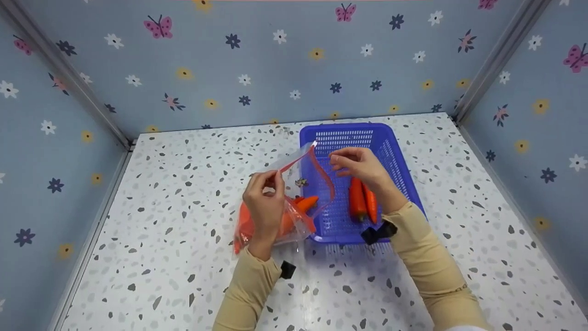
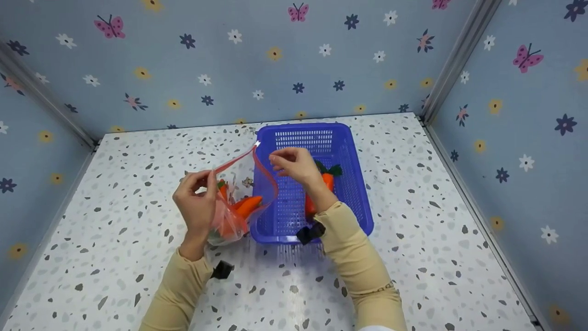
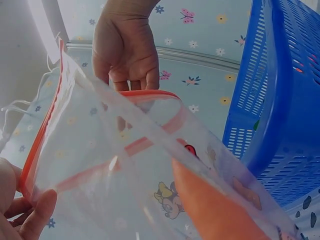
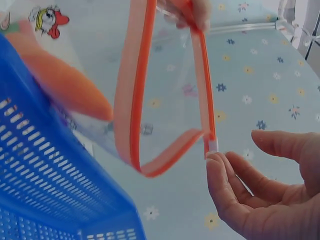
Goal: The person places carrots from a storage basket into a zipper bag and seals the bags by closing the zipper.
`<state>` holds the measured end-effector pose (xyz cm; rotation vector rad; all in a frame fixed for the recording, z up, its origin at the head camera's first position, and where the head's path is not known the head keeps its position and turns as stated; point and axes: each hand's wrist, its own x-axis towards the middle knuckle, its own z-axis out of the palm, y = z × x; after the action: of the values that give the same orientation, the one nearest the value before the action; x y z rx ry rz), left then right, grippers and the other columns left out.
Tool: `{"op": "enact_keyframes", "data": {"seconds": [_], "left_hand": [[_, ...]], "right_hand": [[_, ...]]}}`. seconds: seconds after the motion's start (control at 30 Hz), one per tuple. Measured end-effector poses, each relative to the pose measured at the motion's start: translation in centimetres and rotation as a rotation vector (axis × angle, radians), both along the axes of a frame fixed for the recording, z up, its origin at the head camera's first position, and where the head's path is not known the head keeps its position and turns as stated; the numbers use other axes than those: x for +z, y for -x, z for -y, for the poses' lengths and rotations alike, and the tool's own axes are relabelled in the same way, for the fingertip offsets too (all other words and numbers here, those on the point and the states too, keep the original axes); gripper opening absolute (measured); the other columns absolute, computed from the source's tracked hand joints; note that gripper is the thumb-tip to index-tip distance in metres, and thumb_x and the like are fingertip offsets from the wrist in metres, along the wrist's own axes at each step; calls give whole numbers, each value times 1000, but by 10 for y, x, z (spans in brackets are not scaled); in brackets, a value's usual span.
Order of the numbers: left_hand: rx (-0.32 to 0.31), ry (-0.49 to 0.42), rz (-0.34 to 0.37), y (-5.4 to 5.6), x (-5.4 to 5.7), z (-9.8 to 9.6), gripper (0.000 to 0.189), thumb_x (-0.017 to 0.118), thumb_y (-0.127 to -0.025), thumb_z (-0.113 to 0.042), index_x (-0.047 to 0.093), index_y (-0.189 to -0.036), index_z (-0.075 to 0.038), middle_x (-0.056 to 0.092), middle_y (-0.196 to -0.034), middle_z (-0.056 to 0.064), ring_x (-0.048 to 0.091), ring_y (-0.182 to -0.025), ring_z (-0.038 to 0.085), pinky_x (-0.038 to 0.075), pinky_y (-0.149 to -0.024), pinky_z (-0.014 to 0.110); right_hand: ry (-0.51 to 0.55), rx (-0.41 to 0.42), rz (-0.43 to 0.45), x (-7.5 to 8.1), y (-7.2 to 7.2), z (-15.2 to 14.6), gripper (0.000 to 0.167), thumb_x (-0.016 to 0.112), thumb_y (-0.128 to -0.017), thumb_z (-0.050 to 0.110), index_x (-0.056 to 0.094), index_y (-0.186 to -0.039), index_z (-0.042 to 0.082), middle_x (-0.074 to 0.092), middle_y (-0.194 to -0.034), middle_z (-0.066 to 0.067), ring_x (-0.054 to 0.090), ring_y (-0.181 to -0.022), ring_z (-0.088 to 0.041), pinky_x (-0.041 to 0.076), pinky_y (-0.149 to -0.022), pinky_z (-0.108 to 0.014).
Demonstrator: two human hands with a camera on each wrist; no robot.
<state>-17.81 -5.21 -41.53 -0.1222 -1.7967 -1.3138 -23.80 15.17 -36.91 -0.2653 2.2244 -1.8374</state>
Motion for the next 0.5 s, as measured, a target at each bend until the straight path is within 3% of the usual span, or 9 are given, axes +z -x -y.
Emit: {"op": "enact_keyframes", "data": {"seconds": [0.3, 0.5], "left_hand": [[2, -1, -15, -1, 1, 0, 5, 63, -78, 1, 67, -81, 3, 57, -70, 8, 55, -58, 16, 45, -43, 24], [-5, -4, 12, 0, 1, 1, 6, 62, -79, 0, 67, -81, 2, 57, -71, 5, 55, -60, 14, 45, -45, 20]], "right_hand": [[8, -183, 100, -22, 24, -16, 38, 56, -87, 18, 51, -115, -8, 54, -107, -25, 58, -83, -23, 49, -76, -35], [-35, -298, 182, -39, 39, -28, 42, 55, -88, 20, 47, -120, -6, 51, -111, -18, 55, -82, -18, 47, -81, -36]]}}
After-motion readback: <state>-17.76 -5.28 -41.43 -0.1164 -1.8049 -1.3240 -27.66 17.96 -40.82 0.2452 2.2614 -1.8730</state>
